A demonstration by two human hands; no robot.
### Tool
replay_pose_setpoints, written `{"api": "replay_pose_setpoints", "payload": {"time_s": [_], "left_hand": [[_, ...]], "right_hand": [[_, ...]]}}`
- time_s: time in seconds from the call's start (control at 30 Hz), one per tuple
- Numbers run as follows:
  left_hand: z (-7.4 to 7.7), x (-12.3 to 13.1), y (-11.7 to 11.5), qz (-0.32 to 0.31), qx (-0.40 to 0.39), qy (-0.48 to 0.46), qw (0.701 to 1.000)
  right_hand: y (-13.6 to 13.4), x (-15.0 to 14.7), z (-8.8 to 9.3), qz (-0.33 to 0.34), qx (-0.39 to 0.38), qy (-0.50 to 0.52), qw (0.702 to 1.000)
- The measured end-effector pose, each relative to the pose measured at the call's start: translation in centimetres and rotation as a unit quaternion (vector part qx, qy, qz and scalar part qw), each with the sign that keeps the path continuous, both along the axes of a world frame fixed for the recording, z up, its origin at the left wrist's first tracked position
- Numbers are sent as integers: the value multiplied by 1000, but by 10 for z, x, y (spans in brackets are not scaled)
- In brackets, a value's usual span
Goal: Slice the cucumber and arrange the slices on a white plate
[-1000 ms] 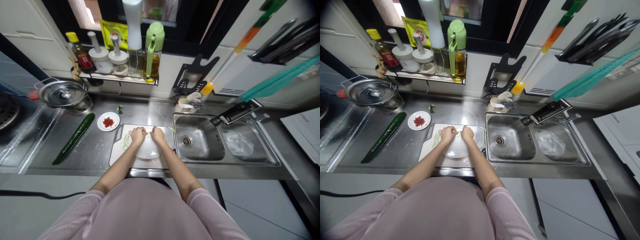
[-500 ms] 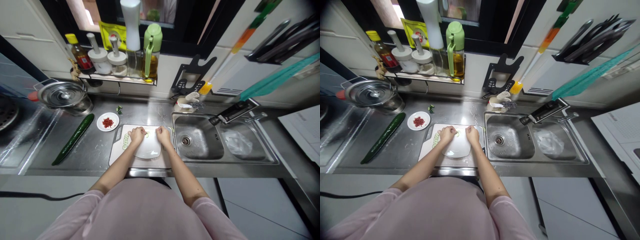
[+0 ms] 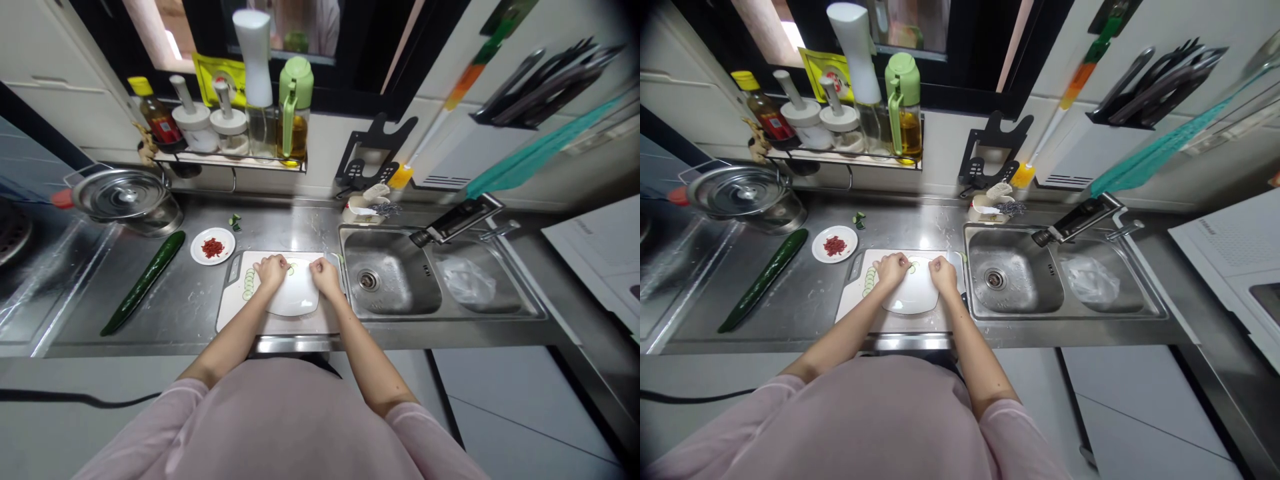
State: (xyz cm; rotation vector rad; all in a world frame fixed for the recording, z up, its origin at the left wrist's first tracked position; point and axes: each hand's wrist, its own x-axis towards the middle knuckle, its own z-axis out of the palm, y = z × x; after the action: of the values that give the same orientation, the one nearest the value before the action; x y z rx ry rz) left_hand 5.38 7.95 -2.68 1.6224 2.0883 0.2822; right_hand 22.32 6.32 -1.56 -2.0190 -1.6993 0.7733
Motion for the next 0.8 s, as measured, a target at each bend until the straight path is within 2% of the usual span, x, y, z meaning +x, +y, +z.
{"api": "replay_pose_setpoints", "payload": {"time_s": [0.8], "left_hand": [[-6, 1, 0, -6, 13, 9, 1000]], "right_hand": [[-1, 6, -8, 7, -8, 16, 1000]]}}
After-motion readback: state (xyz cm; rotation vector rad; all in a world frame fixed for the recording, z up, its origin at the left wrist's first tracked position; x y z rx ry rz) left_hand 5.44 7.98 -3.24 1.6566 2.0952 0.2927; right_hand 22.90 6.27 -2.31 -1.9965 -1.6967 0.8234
